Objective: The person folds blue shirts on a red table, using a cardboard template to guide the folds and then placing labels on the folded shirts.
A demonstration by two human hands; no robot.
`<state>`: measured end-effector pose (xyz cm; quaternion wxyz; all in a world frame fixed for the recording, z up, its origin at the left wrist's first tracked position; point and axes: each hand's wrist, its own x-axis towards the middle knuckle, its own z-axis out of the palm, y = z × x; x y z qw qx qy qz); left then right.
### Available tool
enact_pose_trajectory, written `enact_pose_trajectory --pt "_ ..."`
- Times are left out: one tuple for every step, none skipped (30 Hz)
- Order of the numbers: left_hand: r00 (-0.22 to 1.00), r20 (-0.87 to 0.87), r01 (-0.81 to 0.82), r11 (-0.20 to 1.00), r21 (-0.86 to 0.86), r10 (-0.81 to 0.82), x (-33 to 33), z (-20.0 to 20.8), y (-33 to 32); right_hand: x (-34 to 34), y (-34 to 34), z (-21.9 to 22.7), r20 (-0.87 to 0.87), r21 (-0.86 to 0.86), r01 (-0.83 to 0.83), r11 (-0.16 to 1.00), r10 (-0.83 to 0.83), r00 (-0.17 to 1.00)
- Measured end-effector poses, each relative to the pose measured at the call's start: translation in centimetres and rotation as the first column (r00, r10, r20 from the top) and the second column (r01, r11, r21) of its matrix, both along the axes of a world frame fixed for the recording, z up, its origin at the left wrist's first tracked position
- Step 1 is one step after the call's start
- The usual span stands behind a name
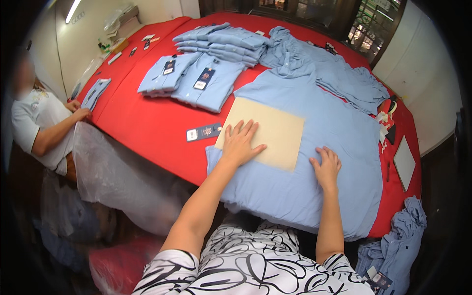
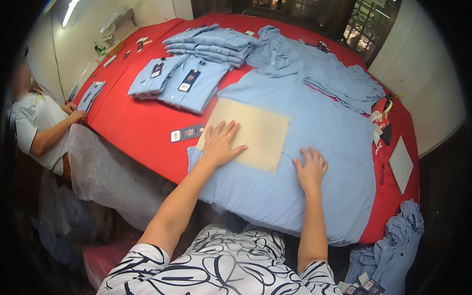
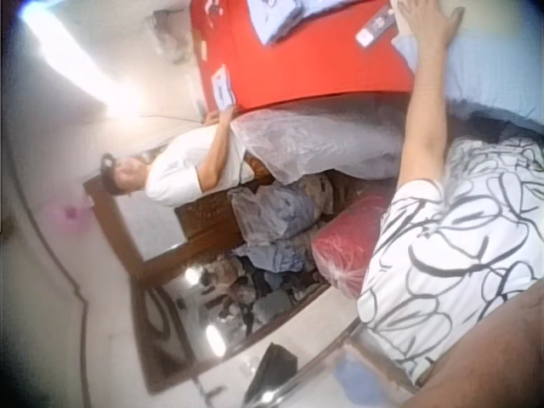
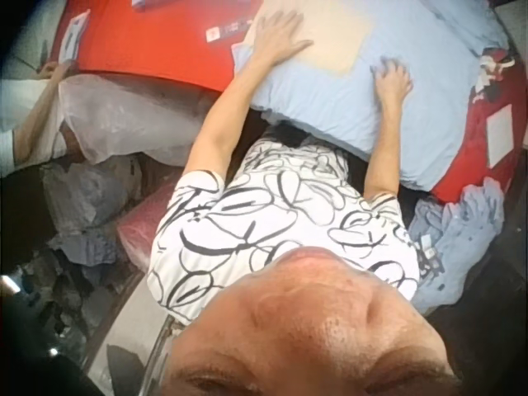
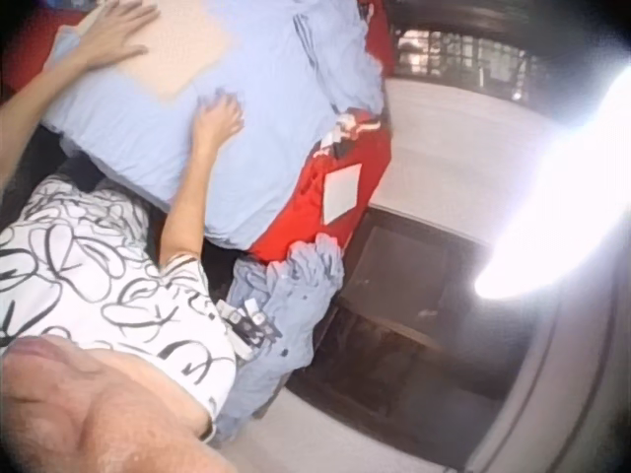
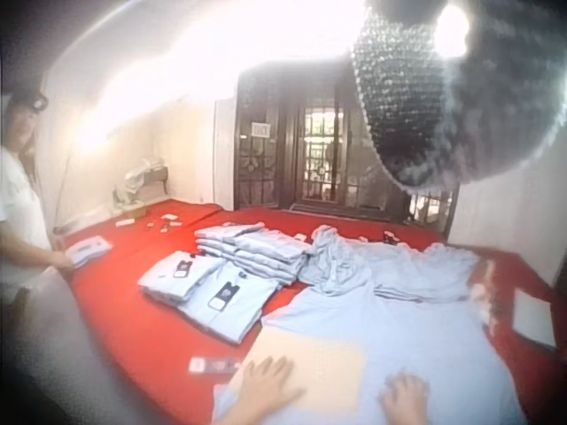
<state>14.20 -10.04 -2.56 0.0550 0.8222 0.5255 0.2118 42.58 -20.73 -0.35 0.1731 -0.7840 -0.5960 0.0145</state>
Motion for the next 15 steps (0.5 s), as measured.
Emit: enact_pose_trajectory --pt "1.000 0.007 0.011 1.000 0.012 -0.011 -0.2 -0.1 0.1 0.1 1.0 1.0 -0.053 0.037 -0.026 0.999 0.028 0.998" --pt "1.000 0.013 0.020 0.999 0.025 -0.021 -0.5 -0.3 0.2 0.3 2.6 2.1 -0.104 0.075 -0.053 0.996 0.060 0.993" --pt "1.000 0.016 0.023 0.999 0.038 -0.024 -0.8 -0.5 0.3 0.2 4.5 3.0 -0.156 0.117 -0.084 0.990 0.102 0.983" --pt "1.000 -0.001 0.023 0.999 0.043 -0.023 -0.7 -0.2 0.3 0.3 6.4 3.5 -0.164 0.160 -0.124 0.979 0.150 0.975" --pt "1.000 -0.018 0.020 0.999 0.048 -0.019 -0.6 0.1 0.2 0.2 8.7 3.9 -0.168 0.202 -0.168 0.965 0.203 0.965" --pt "0.999 -0.033 0.012 0.999 0.052 -0.011 -0.7 0.4 0.1 0.2 11.2 4.3 -0.169 0.242 -0.214 0.946 0.259 0.951" --pt "1.000 -0.013 0.011 0.999 0.047 -0.010 -0.8 0.5 0.2 0.2 14.1 4.3 -0.142 0.258 -0.253 0.932 0.296 0.945" --pt "1.000 -0.010 0.023 0.999 0.032 -0.022 -0.7 0.6 0.3 0.5 17.0 4.1 -0.113 0.270 -0.286 0.919 0.325 0.939" --pt "1.000 -0.007 0.030 0.999 0.018 -0.029 -0.8 0.8 0.4 0.7 20.1 3.8 -0.089 0.261 -0.296 0.919 0.328 0.940" --pt "0.999 -0.003 0.039 0.999 0.004 -0.039 -0.8 0.9 0.5 1.0 23.1 3.3 -0.064 0.251 -0.304 0.919 0.329 0.942" --pt "0.999 0.004 0.045 0.999 0.009 -0.045 -0.7 1.0 0.6 1.3 26.1 2.7 -0.047 0.267 -0.291 0.919 0.314 0.948" --pt "0.999 0.006 0.047 0.999 0.012 -0.047 -0.7 1.1 0.6 1.5 28.9 1.9 -0.036 0.282 -0.280 0.917 0.302 0.953" --pt "0.999 0.007 0.047 0.999 0.012 -0.047 -0.8 1.2 0.6 1.1 30.9 1.8 -0.029 0.295 -0.271 0.916 0.292 0.956" --pt "0.999 0.015 0.038 0.999 0.017 -0.039 -0.8 1.5 0.7 0.9 32.5 1.7 -0.002 0.321 -0.212 0.923 0.224 0.975" --pt "0.999 0.024 0.021 1.000 0.011 -0.022 -0.8 1.7 0.3 -0.2 33.5 1.4 0.020 0.338 -0.160 0.927 0.162 0.987"
